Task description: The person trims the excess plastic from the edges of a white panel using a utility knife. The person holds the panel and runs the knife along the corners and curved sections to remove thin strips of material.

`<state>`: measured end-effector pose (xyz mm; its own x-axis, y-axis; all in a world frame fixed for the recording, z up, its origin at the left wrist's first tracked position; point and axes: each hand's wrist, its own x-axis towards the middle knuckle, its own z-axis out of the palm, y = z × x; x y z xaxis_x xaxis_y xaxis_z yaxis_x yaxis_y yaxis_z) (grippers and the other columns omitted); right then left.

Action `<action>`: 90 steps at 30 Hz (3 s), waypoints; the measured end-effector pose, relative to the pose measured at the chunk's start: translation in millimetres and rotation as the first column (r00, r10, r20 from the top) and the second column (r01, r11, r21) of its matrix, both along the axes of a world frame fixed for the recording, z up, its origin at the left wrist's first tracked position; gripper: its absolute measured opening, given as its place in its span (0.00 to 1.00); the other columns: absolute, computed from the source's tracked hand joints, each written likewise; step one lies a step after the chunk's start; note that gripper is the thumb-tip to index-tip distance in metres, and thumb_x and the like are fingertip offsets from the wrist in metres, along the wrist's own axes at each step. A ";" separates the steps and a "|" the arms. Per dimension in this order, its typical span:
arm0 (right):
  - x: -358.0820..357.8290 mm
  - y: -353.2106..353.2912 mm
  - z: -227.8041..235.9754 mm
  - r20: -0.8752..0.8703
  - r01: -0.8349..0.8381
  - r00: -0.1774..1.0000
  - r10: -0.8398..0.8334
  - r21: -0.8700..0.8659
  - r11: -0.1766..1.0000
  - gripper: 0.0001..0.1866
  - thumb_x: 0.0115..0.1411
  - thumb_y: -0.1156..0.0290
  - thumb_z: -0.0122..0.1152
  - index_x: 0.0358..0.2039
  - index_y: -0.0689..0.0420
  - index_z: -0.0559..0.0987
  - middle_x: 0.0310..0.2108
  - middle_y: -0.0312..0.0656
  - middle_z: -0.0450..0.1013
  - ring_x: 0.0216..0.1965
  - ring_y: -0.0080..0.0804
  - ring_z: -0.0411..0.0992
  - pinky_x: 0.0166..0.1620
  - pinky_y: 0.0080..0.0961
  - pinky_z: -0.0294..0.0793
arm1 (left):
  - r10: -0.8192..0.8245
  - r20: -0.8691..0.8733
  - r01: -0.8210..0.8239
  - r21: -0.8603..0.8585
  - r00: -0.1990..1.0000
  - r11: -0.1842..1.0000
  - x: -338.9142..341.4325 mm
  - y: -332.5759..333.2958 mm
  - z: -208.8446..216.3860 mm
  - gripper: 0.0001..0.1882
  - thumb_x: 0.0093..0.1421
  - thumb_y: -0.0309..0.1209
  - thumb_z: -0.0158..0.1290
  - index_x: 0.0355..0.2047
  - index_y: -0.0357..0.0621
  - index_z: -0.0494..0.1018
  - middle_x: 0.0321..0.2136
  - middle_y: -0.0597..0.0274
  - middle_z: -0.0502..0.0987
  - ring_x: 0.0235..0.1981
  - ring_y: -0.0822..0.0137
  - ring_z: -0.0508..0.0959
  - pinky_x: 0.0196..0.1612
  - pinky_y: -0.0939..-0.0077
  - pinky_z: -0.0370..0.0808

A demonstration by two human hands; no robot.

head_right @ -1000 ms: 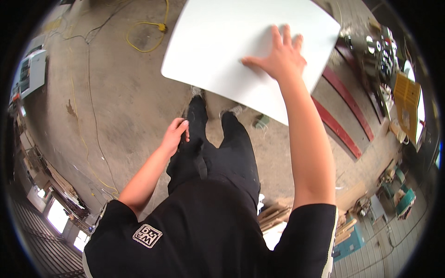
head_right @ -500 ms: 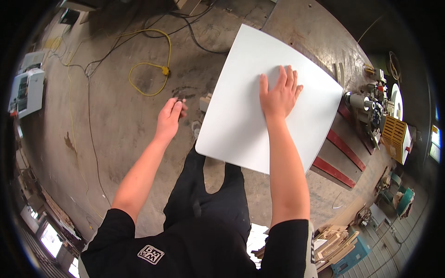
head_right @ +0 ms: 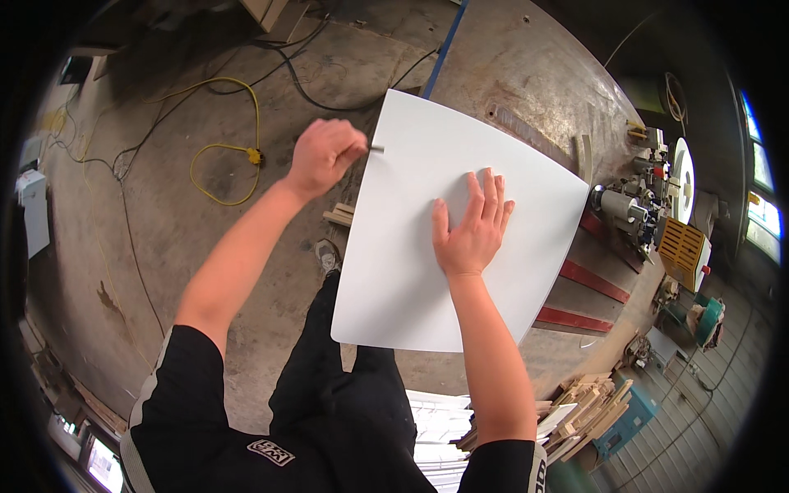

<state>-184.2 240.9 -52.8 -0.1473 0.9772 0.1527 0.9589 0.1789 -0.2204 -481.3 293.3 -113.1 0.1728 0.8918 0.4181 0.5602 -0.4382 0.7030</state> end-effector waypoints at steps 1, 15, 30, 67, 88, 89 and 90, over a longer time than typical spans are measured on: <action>-0.9 0.4 0.0 -0.004 -0.002 1.000 0.002 -0.004 1.000 0.33 0.68 0.51 0.63 0.70 0.52 0.72 0.76 0.49 0.64 0.79 0.54 0.58 0.79 0.63 0.51 | -0.009 -0.012 0.010 0.023 1.000 1.000 -2.0 18.8 0.4 0.10 0.74 0.40 0.57 0.35 0.53 0.78 0.28 0.67 0.76 0.33 0.57 0.79 0.39 0.61 0.69; 3.4 3.2 1.0 -0.023 0.010 1.000 -0.011 -0.030 0.999 0.34 0.67 0.50 0.63 0.69 0.53 0.73 0.76 0.49 0.64 0.80 0.55 0.58 0.79 0.65 0.49 | -0.124 -0.178 0.146 0.116 0.976 0.982 -23.8 19.1 18.9 0.13 0.67 0.46 0.64 0.29 0.57 0.78 0.22 0.71 0.71 0.27 0.64 0.75 0.38 0.64 0.68; 3.5 1.4 1.8 -0.021 0.008 1.000 -0.009 -0.046 0.999 0.35 0.66 0.51 0.63 0.69 0.53 0.73 0.77 0.49 0.64 0.80 0.55 0.58 0.79 0.66 0.48 | -0.099 -0.285 0.119 0.053 0.953 0.991 -26.4 37.2 37.5 0.12 0.68 0.44 0.64 0.28 0.56 0.79 0.22 0.71 0.75 0.28 0.64 0.78 0.40 0.63 0.68; 2.2 3.6 0.0 -0.016 -0.007 1.000 0.007 -0.021 1.000 0.34 0.65 0.52 0.63 0.69 0.53 0.74 0.75 0.50 0.65 0.79 0.56 0.58 0.78 0.66 0.50 | -0.038 0.112 0.062 -0.221 0.993 0.973 -11.8 81.5 27.2 0.13 0.72 0.27 0.60 0.55 0.52 0.83 0.41 0.65 0.85 0.42 0.62 0.84 0.46 0.69 0.79; 3.3 3.9 -4.8 -0.004 -0.004 1.000 0.004 0.001 1.000 0.34 0.66 0.50 0.64 0.68 0.53 0.75 0.76 0.47 0.65 0.80 0.53 0.57 0.79 0.63 0.50 | -0.181 -0.104 0.176 -0.052 0.978 0.983 -7.9 -10.8 39.6 0.21 0.58 0.19 0.61 0.47 0.60 0.87 0.35 0.70 0.84 0.37 0.60 0.83 0.37 0.65 0.82; 3.1 3.6 -4.0 -0.006 -0.002 1.000 0.002 -0.002 1.000 0.34 0.66 0.50 0.64 0.68 0.53 0.75 0.76 0.47 0.65 0.80 0.53 0.57 0.79 0.63 0.50 | -0.205 -0.087 0.200 -0.063 0.975 0.978 -8.4 -28.2 45.5 0.21 0.57 0.18 0.61 0.48 0.59 0.87 0.35 0.70 0.84 0.38 0.61 0.83 0.37 0.65 0.82; 2.8 3.8 -4.0 -0.007 -0.001 1.000 0.001 -0.003 1.000 0.34 0.66 0.49 0.64 0.68 0.53 0.75 0.76 0.47 0.65 0.80 0.53 0.57 0.79 0.63 0.50 | -0.241 -0.072 0.234 -0.093 0.968 0.968 -9.6 -46.3 48.1 0.21 0.57 0.18 0.61 0.48 0.58 0.87 0.35 0.70 0.84 0.38 0.61 0.83 0.37 0.66 0.82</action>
